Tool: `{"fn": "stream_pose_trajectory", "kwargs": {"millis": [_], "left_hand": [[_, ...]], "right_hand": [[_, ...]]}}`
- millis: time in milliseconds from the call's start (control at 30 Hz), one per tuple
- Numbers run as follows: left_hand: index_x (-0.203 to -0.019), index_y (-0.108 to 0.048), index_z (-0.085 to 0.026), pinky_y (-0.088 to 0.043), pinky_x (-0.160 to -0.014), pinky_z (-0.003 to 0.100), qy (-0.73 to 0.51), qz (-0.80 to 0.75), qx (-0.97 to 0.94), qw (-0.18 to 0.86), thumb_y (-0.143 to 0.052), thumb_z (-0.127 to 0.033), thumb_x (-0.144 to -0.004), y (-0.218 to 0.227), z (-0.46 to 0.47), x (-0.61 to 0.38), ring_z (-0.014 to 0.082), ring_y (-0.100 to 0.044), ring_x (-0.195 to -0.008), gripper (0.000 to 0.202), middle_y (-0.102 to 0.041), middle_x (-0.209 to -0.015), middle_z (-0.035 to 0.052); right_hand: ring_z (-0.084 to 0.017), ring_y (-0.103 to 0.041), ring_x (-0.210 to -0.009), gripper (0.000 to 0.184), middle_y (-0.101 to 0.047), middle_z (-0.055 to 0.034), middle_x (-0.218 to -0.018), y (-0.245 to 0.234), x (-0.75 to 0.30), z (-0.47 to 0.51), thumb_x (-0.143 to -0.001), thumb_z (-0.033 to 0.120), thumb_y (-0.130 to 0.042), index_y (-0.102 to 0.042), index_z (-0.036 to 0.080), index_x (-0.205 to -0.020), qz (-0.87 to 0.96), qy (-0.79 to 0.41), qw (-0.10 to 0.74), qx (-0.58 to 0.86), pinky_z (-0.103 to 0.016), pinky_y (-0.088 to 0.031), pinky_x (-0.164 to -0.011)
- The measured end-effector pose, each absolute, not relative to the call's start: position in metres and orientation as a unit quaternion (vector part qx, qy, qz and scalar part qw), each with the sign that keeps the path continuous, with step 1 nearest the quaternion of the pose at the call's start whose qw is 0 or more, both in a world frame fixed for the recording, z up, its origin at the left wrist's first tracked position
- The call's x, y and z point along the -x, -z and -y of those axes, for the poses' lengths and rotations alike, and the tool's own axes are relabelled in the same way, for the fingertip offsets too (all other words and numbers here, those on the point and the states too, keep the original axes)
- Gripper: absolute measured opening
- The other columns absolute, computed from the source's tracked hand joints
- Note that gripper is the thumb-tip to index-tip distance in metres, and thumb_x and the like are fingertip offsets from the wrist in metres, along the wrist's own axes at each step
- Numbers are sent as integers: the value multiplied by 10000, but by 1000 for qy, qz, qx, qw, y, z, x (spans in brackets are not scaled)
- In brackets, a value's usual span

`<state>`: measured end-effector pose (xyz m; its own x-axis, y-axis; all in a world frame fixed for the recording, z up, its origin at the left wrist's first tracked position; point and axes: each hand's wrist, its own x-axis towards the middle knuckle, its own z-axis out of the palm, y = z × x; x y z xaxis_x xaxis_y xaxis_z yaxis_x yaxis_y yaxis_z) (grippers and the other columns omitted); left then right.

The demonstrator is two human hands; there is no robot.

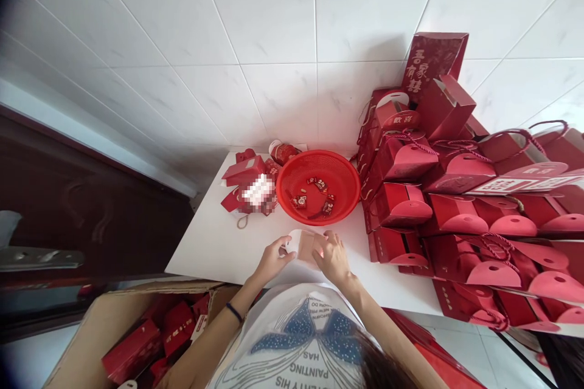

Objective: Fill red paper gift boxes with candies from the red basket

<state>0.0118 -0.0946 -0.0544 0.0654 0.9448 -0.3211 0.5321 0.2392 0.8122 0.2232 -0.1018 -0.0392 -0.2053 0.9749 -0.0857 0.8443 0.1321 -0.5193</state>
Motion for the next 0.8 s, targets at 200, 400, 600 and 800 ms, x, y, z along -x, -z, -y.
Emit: {"fn": "stream_pose_trajectory", "kwargs": {"millis": [200, 400, 600, 800], "left_hand": [[-1256, -655, -161, -567, -833, 308, -185, -634, -567, 492, -684, -162, -691, 59, 101, -14, 173, -687, -825, 566, -693, -1276, 115], [-1329, -622, -133, -556, -842, 312, -148, -621, -551, 537, -649, -229, -731, 66, 101, -13, 194, -695, -839, 606, -721, -1177, 113], [-1283, -654, -124, -556, -832, 296, -154, -609, -547, 554, -631, -180, -715, 64, 87, -19, 206, -701, -882, 571, -750, -1110, 102], [-1254, -675, -147, -561, -874, 328, -173, -601, -594, 506, -712, -238, -717, 50, 70, -21, 216, -697, -909, 546, -707, -1261, 126]], "right_hand": [[-181, -642, -744, 465, -624, -80, -1103, 58, -240, 103, -766, 229, -663, -577, 222, -1223, 671, -317, 173, 648, -342, -536, -759], [-181, -641, -706, 536, -675, -15, -929, 73, -247, 109, -748, 346, -654, -519, 248, -1258, 572, -457, 219, 646, -340, -525, -761], [-201, -650, -730, 657, -645, 38, -713, 69, -242, 109, -745, 507, -672, -509, 223, -1314, 489, -536, 231, 649, -313, -504, -726], [-182, -627, -609, 721, -720, -13, -839, 62, -252, 104, -755, 537, -661, -506, 225, -1387, 520, -484, 264, 652, -337, -523, -712]]}}
